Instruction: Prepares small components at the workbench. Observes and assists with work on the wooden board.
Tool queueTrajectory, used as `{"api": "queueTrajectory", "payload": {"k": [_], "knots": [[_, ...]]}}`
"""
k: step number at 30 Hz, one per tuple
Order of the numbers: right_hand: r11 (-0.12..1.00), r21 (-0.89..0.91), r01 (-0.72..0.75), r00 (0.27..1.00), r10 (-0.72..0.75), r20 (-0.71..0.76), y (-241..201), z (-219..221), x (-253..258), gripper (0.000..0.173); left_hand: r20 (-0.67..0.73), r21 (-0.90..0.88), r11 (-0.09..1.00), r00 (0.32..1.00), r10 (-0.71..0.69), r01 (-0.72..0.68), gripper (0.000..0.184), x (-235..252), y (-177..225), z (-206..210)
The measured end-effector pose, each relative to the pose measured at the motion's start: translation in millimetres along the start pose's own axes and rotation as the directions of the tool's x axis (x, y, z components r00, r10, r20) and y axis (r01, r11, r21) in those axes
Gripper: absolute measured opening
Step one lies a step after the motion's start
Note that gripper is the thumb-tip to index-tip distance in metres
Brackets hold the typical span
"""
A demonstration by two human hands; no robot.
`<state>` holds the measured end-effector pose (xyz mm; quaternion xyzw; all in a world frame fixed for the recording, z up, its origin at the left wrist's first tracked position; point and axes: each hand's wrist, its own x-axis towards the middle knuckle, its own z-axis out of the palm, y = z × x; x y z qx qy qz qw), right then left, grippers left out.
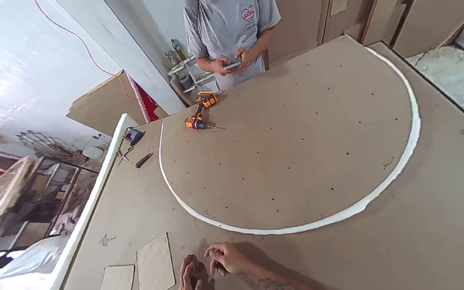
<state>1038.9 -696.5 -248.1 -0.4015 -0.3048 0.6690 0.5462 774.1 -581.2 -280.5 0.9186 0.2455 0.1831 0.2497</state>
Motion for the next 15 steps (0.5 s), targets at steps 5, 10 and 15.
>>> {"api": "queueTrajectory", "payload": {"k": [5,10,15], "knots": [[0.999,-0.043,0.026,0.998,-0.029,-0.058,0.8,1.2,0.9,0.037,0.069,0.023,0.992,0.989,-0.129,0.128,0.076,19.7,41.6,-13.1],[0.994,-0.08,0.079,0.993,-0.086,-0.076,2.9,3.2,-0.1,0.028,0.121,0.043,0.994,0.987,-0.109,0.104,0.072,20.8,42.0,-19.0],[0.99,-0.125,0.069,0.991,-0.082,-0.105,3.1,4.4,-0.4,0.026,0.206,0.154,0.967,0.951,-0.231,0.202,0.048,25.6,44.7,-25.6]]}}
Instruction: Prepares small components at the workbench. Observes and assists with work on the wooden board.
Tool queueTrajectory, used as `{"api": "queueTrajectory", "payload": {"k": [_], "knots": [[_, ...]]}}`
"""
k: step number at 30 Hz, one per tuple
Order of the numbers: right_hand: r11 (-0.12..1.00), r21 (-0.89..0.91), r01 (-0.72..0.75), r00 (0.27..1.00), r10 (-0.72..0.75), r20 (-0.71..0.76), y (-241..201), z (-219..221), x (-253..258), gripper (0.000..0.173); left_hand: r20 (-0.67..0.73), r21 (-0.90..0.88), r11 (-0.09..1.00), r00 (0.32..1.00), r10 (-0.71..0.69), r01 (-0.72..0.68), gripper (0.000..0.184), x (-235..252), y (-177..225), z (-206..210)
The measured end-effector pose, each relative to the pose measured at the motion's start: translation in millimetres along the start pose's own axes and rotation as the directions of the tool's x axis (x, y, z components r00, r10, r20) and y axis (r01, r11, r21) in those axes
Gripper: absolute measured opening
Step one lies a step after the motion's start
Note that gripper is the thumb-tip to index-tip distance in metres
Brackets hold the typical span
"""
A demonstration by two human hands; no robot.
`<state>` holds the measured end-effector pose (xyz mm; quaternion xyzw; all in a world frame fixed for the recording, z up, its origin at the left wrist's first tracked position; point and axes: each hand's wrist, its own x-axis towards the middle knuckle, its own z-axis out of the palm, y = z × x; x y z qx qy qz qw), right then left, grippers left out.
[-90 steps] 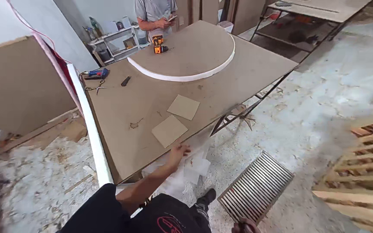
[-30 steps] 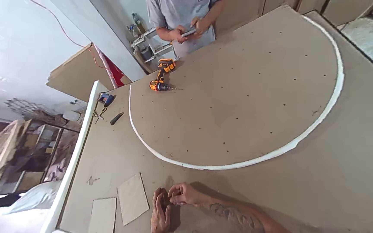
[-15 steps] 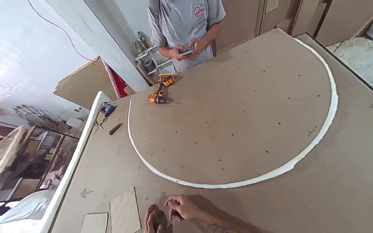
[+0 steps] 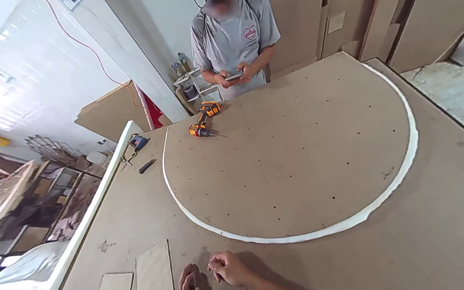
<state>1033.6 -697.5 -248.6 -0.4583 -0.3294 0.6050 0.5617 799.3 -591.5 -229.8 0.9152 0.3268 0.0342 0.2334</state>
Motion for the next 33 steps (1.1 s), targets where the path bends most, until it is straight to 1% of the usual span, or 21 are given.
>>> {"api": "queueTrajectory", "payload": {"k": [1,2,3,4,5,7,9,13,15,16,17,18,20,21,22,25,28,31,33], "knots": [[1.0,-0.005,-0.007,1.0,0.007,-0.005,-1.1,0.3,-0.5,0.027,0.176,0.062,0.985,0.97,-0.169,0.161,0.045,7.5,21.3,-17.6],[1.0,-0.002,-0.009,1.0,0.009,-0.01,-1.6,0.5,-0.5,0.028,-0.055,-0.038,0.999,0.998,-0.01,0.008,0.039,-2.0,-2.9,4.8],[1.0,0.006,-0.006,1.0,0.006,-0.015,-1.4,0.9,0.2,0.028,-0.198,-0.059,0.989,0.973,0.123,-0.137,0.037,-6.0,-24.5,20.6],[1.0,0.019,-0.001,1.0,0.001,-0.025,-0.6,1.6,1.1,0.028,-0.241,-0.026,0.978,0.951,0.195,-0.207,0.037,-7.6,-36.8,26.6],[0.999,0.038,0.007,0.999,-0.006,-0.038,1.6,2.5,1.5,0.028,-0.241,0.021,0.975,0.945,0.221,-0.223,0.036,-9.0,-40.5,27.5],[0.998,0.05,0.028,0.998,-0.025,-0.063,4.8,3.2,2.0,0.03,-0.228,0.083,0.977,0.95,0.211,-0.197,0.031,-10.3,-37.9,26.0],[0.998,0.03,0.058,0.996,-0.056,-0.076,6.5,3.4,2.2,0.03,-0.225,0.109,0.978,0.954,0.196,-0.175,0.03,-11.6,-36.3,25.2],[0.999,-0.007,0.046,0.998,-0.046,-0.044,8.6,3.3,3.0,0.028,-0.242,0.154,0.971,0.945,0.218,-0.184,0.029,-12.5,-40.7,28.0],[0.992,-0.101,0.072,0.997,-0.075,-0.027,9.2,4.7,1.7,0.029,-0.242,0.169,0.971,0.948,0.209,-0.171,0.028,-13.5,-41.0,28.9],[0.975,-0.201,0.099,0.995,-0.102,-0.003,8.4,5.2,0.1,0.031,-0.242,0.161,0.973,0.949,0.2,-0.164,0.028,-13.7,-39.7,28.8],[0.933,-0.332,0.136,0.991,-0.133,0.034,6.5,6.0,-2.2,0.033,-0.244,0.156,0.975,0.951,0.192,-0.157,0.029,-13.5,-38.2,28.4],[0.857,-0.482,0.182,0.983,-0.17,0.068,5.4,8.4,-5.0,0.035,-0.241,0.16,0.976,0.953,0.185,-0.149,0.03,-13.8,-36.8,27.8],[0.637,-0.726,0.26,0.955,-0.282,0.095,10.9,14.8,-8.2,0.041,-0.238,0.166,0.975,0.954,0.183,-0.145,0.031,-13.3,-38.0,28.9],[0.551,-0.789,0.272,0.941,-0.324,0.099,13.2,17.2,-9.3,0.043,-0.237,0.161,0.976,0.955,0.181,-0.145,0.031,-13.2,-38.1,29.5],[0.502,-0.823,0.266,0.94,-0.326,0.105,14.5,18.7,-9.3,0.044,-0.232,0.159,0.977,0.957,0.174,-0.139,0.03,-13.8,-37.1,28.6],[0.422,-0.882,0.21,0.953,-0.29,0.089,15.6,18.6,-5.2,0.041,-0.22,0.148,0.983,0.965,0.142,-0.11,0.032,-11.6,-28.1,23.0],[0.347,-0.917,0.197,0.944,-0.321,0.082,22.9,18.9,-1.7,0.031,-0.212,0.144,0.984,0.968,0.133,-0.104,0.031,-10.7,-25.9,21.8],[0.336,-0.921,0.195,0.934,-0.352,0.07,26.3,20.9,-2.9,0.027,-0.202,0.122,0.987,0.971,0.125,-0.102,0.031,-14.6,-22.1,20.7],[0.341,-0.918,0.202,0.903,-0.429,0.04,25.9,20.3,-3.5,0.031,-0.187,0.124,0.987,0.974,0.128,-0.106,0.032,-13.2,-20.3,18.0]]}}
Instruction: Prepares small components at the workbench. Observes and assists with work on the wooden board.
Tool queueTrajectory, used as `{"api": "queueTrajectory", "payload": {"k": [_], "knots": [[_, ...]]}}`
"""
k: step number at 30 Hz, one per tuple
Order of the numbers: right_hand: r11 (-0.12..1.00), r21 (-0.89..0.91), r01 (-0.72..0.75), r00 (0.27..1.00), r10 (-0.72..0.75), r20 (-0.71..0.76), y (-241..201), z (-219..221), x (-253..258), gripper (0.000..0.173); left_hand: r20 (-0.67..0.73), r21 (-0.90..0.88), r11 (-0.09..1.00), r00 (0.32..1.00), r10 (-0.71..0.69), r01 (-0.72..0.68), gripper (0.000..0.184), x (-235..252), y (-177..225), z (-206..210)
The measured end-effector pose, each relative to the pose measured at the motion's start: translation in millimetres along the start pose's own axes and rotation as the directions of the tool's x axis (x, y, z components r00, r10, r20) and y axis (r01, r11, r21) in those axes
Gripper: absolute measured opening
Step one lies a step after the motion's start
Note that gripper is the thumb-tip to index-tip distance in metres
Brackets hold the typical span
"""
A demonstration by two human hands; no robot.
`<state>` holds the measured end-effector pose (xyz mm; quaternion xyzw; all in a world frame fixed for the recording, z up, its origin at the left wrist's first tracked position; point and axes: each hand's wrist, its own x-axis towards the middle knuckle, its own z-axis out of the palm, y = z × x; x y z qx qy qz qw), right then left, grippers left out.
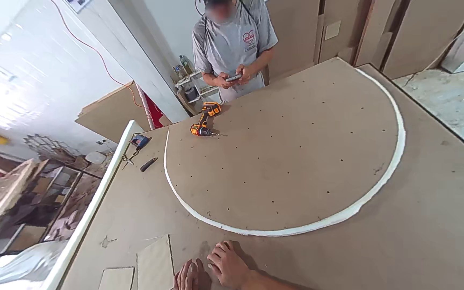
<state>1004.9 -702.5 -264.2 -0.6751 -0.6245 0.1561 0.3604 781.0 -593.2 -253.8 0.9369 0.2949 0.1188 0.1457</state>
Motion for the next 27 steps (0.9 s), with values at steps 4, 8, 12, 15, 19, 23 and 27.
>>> {"api": "queueTrajectory", "payload": {"k": [4,8,12,15,19,23,27], "knots": [[0.988,-0.011,0.154,0.914,-0.146,-0.378,2.5,3.9,0.9,0.022,-0.001,-0.037,0.999,1.0,-0.014,0.014,0.033,-0.2,-1.0,-5.2],[0.99,-0.013,0.144,0.845,-0.13,-0.519,-11.4,-20.6,-5.2,0.019,-0.091,-0.024,1.0,0.996,-0.004,0.001,0.039,-10.4,-10.1,4.2],[0.955,0.284,-0.079,0.828,0.222,-0.515,-58.6,-54.1,-32.6,0.021,-0.115,-0.036,0.998,0.992,-0.05,0.046,0.042,-7.0,-14.3,4.0],[0.867,0.471,-0.163,0.83,0.379,-0.409,-100.9,-60.4,-53.2,0.023,-0.131,-0.121,0.987,0.984,-0.123,0.107,0.042,-13.6,-9.4,-3.9],[0.867,0.469,-0.166,0.914,0.314,-0.257,-136.8,-68.7,-58.8,0.031,-0.308,-0.596,0.803,0.923,-0.232,0.003,0.05,-20.1,37.9,-8.9],[0.926,0.301,-0.226,0.939,0.289,-0.186,-151.3,-97.5,-72.8,0.047,-0.184,-0.953,0.296,0.897,-0.403,-0.063,0.062,-40.0,139.9,-25.5],[0.948,0.259,-0.187,0.942,0.248,-0.228,-154.7,-119.0,-89.9,0.049,-0.006,-0.98,0.197,0.983,-0.181,0.031,0.056,-62.7,182.7,-39.9]]}}
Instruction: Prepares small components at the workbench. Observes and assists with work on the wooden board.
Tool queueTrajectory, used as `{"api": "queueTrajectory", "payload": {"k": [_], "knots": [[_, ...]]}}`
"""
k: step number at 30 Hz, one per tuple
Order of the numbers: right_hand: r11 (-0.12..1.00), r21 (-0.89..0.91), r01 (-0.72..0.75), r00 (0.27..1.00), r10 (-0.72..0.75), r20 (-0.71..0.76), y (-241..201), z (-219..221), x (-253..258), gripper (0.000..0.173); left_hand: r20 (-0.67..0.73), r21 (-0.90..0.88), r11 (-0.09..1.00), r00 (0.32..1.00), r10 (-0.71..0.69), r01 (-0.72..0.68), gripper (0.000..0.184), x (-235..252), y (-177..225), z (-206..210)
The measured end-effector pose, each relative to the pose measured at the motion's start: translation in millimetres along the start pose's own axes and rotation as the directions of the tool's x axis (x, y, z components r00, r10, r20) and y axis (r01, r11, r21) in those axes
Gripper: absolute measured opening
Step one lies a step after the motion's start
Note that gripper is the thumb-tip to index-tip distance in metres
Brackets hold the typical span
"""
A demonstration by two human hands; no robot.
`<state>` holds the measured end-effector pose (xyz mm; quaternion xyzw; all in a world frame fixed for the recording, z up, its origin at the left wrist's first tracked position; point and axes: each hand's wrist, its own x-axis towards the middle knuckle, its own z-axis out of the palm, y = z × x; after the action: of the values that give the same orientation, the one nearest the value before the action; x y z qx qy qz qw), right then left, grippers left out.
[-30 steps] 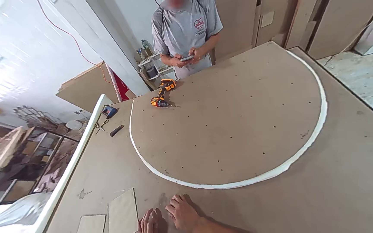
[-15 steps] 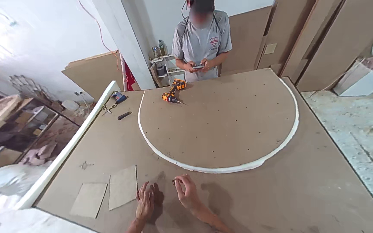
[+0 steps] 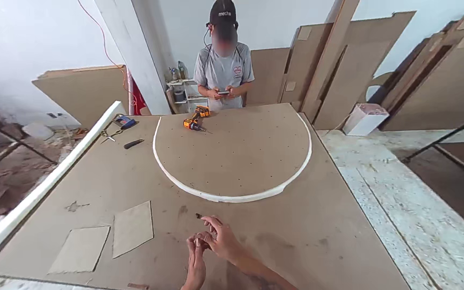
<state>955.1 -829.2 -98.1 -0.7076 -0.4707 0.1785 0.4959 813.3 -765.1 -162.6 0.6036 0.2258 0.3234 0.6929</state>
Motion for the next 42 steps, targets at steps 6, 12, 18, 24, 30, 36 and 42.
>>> {"api": "queueTrajectory", "payload": {"k": [6,12,18,24,30,36,42], "knots": [[0.996,0.092,-0.015,0.993,0.026,-0.119,-8.2,-5.1,-41.3,0.044,0.1,-0.167,0.982,0.993,-0.069,0.085,0.046,-16.4,13.4,6.0],[0.992,0.119,-0.044,0.981,0.066,-0.183,-13.8,-5.2,-65.2,0.044,0.068,-0.254,0.949,0.982,-0.174,0.186,0.044,-25.4,24.8,28.3],[1.0,0.024,-0.011,0.951,0.018,-0.307,-8.2,-27.2,-81.7,0.041,0.313,-0.258,0.95,0.946,-0.09,0.176,0.042,-28.2,26.8,43.5],[0.998,0.064,0.008,0.929,0.016,-0.369,-9.8,-37.6,-80.0,0.035,0.323,-0.225,0.967,0.945,-0.043,0.121,0.04,-24.3,32.6,44.4],[0.993,0.11,-0.049,0.948,0.081,-0.307,-11.6,-43.5,-79.1,0.036,0.309,-0.166,0.975,0.947,-0.092,0.149,0.051,-13.0,45.8,41.7],[0.989,0.121,-0.081,0.956,0.112,-0.27,-3.2,-53.1,-78.7,0.036,0.237,-0.009,0.992,0.964,-0.123,0.129,0.028,-6.8,47.3,45.4],[0.985,0.153,-0.074,0.944,0.119,-0.308,0.4,-52.5,-81.1,0.034,0.167,-0.014,0.984,0.97,-0.175,0.179,0.039,-2.2,45.3,44.9]]}}
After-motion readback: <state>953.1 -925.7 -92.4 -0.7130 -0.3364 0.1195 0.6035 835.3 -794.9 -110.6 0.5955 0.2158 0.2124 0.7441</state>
